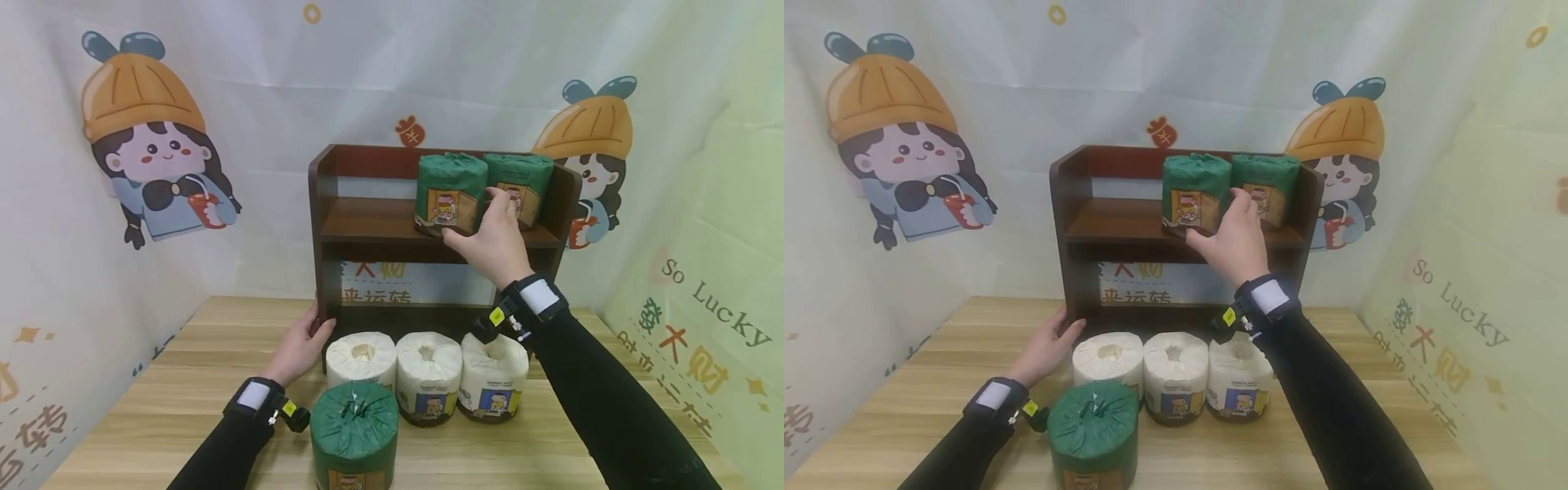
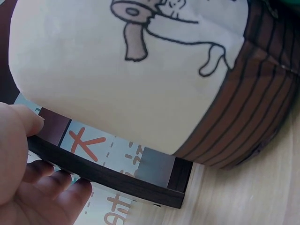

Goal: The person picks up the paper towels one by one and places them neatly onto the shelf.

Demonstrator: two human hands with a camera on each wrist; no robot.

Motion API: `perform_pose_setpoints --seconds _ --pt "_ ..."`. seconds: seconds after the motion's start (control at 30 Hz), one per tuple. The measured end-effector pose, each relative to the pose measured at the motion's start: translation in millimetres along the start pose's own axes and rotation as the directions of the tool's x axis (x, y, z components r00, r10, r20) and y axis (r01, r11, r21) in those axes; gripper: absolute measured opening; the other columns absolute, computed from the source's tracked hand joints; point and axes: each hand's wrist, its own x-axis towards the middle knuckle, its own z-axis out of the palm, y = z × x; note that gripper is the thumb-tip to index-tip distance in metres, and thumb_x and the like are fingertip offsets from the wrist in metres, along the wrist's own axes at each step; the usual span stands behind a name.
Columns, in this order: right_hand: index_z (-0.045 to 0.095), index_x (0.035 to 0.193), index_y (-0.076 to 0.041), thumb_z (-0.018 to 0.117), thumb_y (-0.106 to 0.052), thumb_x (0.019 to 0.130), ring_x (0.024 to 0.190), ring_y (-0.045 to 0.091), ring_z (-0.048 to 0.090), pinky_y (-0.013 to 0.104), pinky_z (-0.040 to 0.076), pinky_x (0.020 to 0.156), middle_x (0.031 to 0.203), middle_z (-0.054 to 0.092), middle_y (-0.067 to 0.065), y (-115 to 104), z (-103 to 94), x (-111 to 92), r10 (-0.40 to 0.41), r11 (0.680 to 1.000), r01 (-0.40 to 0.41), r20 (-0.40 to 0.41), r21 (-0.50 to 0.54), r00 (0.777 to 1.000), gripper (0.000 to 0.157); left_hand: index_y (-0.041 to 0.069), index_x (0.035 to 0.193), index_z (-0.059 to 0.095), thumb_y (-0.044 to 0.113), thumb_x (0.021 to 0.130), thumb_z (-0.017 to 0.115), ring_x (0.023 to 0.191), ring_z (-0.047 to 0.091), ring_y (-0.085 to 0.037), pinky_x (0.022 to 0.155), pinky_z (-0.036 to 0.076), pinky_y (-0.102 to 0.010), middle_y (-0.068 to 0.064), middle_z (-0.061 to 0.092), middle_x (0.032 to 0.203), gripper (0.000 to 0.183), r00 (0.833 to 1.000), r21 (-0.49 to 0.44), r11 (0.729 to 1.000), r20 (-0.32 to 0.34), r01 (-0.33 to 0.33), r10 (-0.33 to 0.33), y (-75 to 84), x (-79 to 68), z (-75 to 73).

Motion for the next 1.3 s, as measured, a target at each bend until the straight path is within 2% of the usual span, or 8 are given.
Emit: perform_pose_setpoints --seconds 0.17,0.27,0.57,0.8,1.0,1.3 --pt "0.025 0.149 0.001 0.078 -0.041 0.084 0.125 0.035 0.039 0.061 0.034 0.103 0.142 0.037 0.024 2 5.3 1 -0.003 0.998 0.001 -0.032 -0.060 0.999 0.095 0.023 0.155 0.030 0.030 0.105 0.052 0.121 0.049 -0.029 0.097 0.046 -0.053 -0.016 0.049 0.141 0.055 1.000 0.007 1.000 -0.002 0.003 -0.003 -0.4 -0.2 0.3" --pt "0.028 0.148 0.002 0.077 -0.041 0.085 0.127 0.033 0.039 0.061 0.031 0.103 0.142 0.041 0.022 2 7.6 2 0.007 0.997 -0.010 -0.040 -0.075 0.999 0.091 0.024 0.156 0.029 0.031 0.106 0.052 0.121 0.048 -0.029 0.097 0.045 -0.052 -0.016 0.048 0.141 0.055 1.000 0.005 1.000 -0.002 0.002 -0.002 -0.1 -0.2 0.4" --pt "0.036 0.144 0.003 0.075 -0.042 0.087 0.126 0.034 0.039 0.058 0.033 0.100 0.140 0.043 0.023 1 11.2 5 0.032 0.992 -0.041 -0.076 -0.120 0.997 0.082 0.024 0.155 0.031 0.029 0.106 0.052 0.122 0.048 -0.027 0.097 0.046 -0.050 -0.014 0.048 0.142 0.054 1.000 -0.006 1.000 -0.001 -0.003 0.003 0.3 -0.2 0.3" --pt "0.038 0.141 0.002 0.076 -0.039 0.088 0.114 0.033 0.050 0.056 0.035 0.096 0.126 0.056 0.020 2 14.1 8 0.071 0.993 -0.079 -0.089 -0.090 0.994 0.076 0.019 0.154 0.034 0.028 0.105 0.053 0.120 0.050 -0.028 0.097 0.046 -0.052 -0.017 0.051 0.139 0.052 1.000 0.015 1.000 -0.016 -0.010 0.010 1.5 -1.3 -0.5" --pt "0.042 0.139 0.002 0.075 -0.039 0.089 0.115 0.033 0.050 0.056 0.034 0.097 0.128 0.057 0.020 3 14.8 10 0.068 0.992 -0.076 -0.087 -0.103 0.994 0.072 0.015 0.154 0.032 0.029 0.106 0.052 0.121 0.049 -0.030 0.097 0.045 -0.053 -0.019 0.049 0.140 0.054 1.000 0.022 1.000 -0.015 -0.021 0.022 1.4 -2.4 0.2" --pt "0.045 0.136 0.001 0.075 -0.037 0.089 0.113 0.031 0.049 0.054 0.036 0.097 0.122 0.056 0.017 7 13.2 5 0.045 0.997 -0.053 -0.118 -0.063 0.992 0.067 0.019 0.155 0.031 0.031 0.106 0.051 0.122 0.048 -0.028 0.098 0.045 -0.052 -0.016 0.048 0.142 0.054 1.000 0.007 1.000 -0.011 -0.015 0.015 -1.6 -1.1 0.4"
